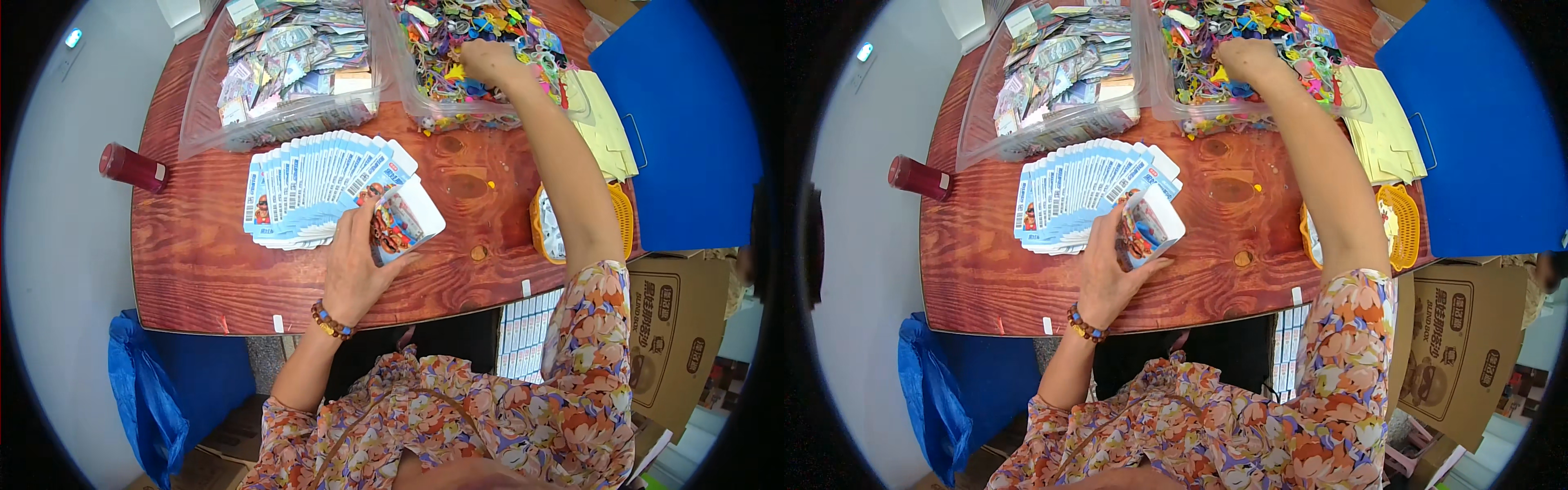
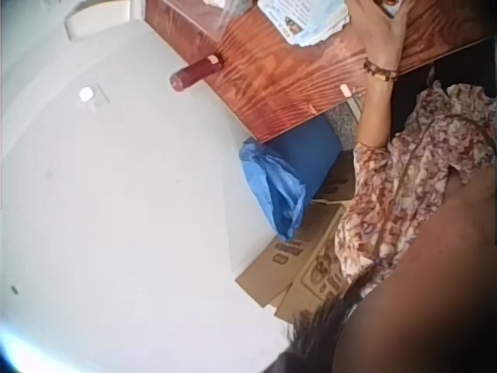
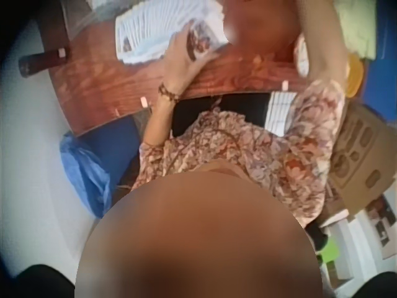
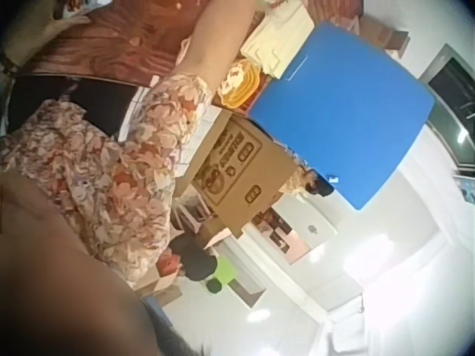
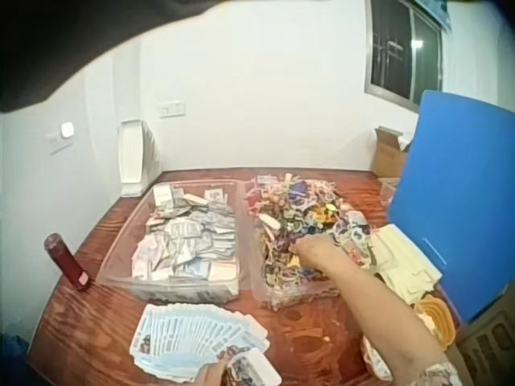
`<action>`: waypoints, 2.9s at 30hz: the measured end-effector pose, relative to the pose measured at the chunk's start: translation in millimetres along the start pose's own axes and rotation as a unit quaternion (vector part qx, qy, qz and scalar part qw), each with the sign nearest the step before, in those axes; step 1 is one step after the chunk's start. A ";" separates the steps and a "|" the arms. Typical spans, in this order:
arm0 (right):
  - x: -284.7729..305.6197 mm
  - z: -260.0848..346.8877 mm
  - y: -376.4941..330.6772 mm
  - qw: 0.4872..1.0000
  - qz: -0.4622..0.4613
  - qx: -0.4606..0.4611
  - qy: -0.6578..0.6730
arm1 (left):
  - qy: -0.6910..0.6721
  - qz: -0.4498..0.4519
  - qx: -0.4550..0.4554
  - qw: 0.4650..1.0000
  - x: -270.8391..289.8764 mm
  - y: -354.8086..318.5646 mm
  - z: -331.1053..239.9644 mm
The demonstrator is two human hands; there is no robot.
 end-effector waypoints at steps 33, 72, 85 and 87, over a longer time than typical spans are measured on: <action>27.0 -42.7 -44.6 0.895 0.011 0.088 0.438 | -0.004 0.016 -0.013 1.000 -2.5 -9.7 -12.8; -28.5 -87.1 -263.7 0.854 -0.148 -0.116 0.486 | -0.049 0.019 0.083 0.995 -43.4 -61.2 -20.0; -52.9 -111.8 -307.6 0.946 -0.064 -0.155 0.276 | -0.082 0.070 -0.067 0.992 -52.0 -48.6 -87.1; -52.6 -108.6 -309.0 0.928 -0.033 -0.152 0.340 | -0.064 0.071 -0.046 0.994 -42.9 -53.5 -83.8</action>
Point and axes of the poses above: each hand's wrist, its own y-axis towards the middle knuckle, its own x-axis out of the back of the hand, z = x × y, the point moved 3 cm from there along y, towards the middle knuckle, and after that the axes turned 13 degrees about y, right-handed, at the moved point
